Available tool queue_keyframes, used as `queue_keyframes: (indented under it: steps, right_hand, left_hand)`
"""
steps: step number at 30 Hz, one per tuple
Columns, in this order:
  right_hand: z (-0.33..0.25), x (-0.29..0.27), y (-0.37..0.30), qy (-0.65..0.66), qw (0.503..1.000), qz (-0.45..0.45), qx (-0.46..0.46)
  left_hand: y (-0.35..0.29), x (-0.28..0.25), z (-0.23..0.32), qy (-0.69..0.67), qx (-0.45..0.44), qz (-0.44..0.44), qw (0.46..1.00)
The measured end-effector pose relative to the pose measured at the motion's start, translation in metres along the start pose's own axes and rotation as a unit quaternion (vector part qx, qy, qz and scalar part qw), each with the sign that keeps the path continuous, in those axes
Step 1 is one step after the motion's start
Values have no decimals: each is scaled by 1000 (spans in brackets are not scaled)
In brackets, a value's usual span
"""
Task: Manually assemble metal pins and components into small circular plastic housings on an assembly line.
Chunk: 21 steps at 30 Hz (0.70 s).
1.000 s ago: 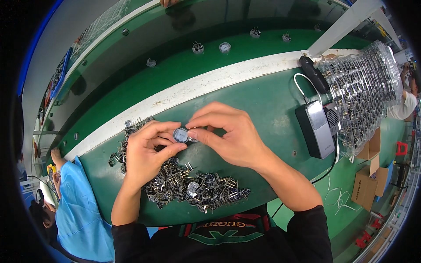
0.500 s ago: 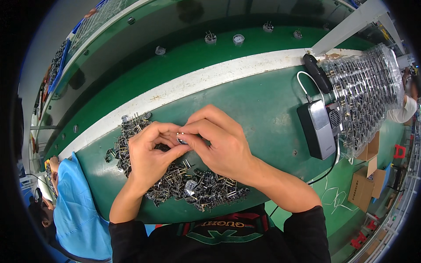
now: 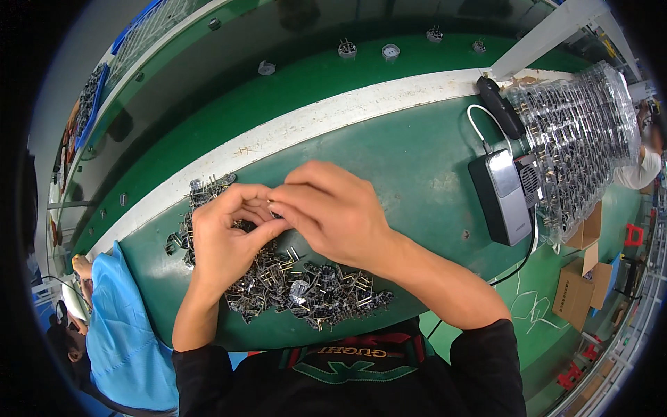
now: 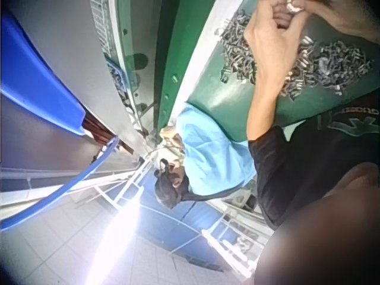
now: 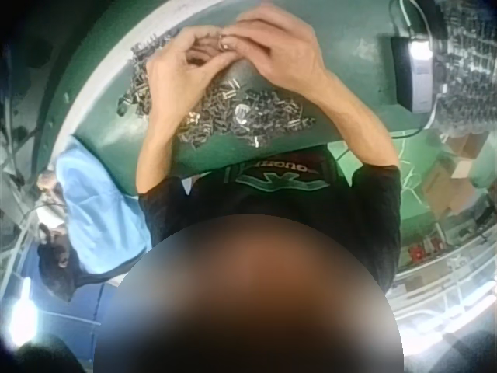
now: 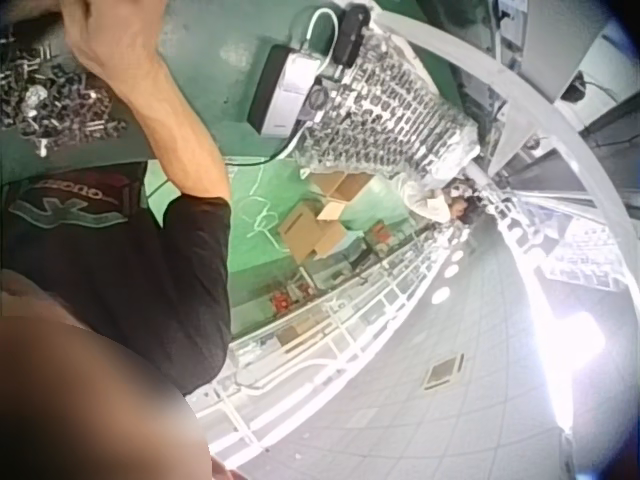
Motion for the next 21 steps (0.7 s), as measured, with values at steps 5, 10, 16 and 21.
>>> queue_keyframes:
  steps: [5,10,16,21]
  right_hand:
    - [5,-4,-2,52,980,-85,171]
    - [3,25,-18,-35,972,-227,-50]
    - [6,35,-22,-45,968,-228,-90]
    - [4,40,-29,-70,969,-207,-111]
  left_hand:
    - [47,-32,-7,89,3,48,995]
    - [114,-75,-77,215,-42,120,968]
    - [145,-88,-99,221,-89,27,971]
    - [200,-37,-28,243,27,74,967]
Point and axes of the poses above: each hand's wrist, its own y-axis towards the middle knuckle, its own x-axis out of the palm, z = x × y, the point moved 2 cm from there along y, towards the middle knuckle, and after that the axes turned 4 degrees about -y, right-handed, at the moved point
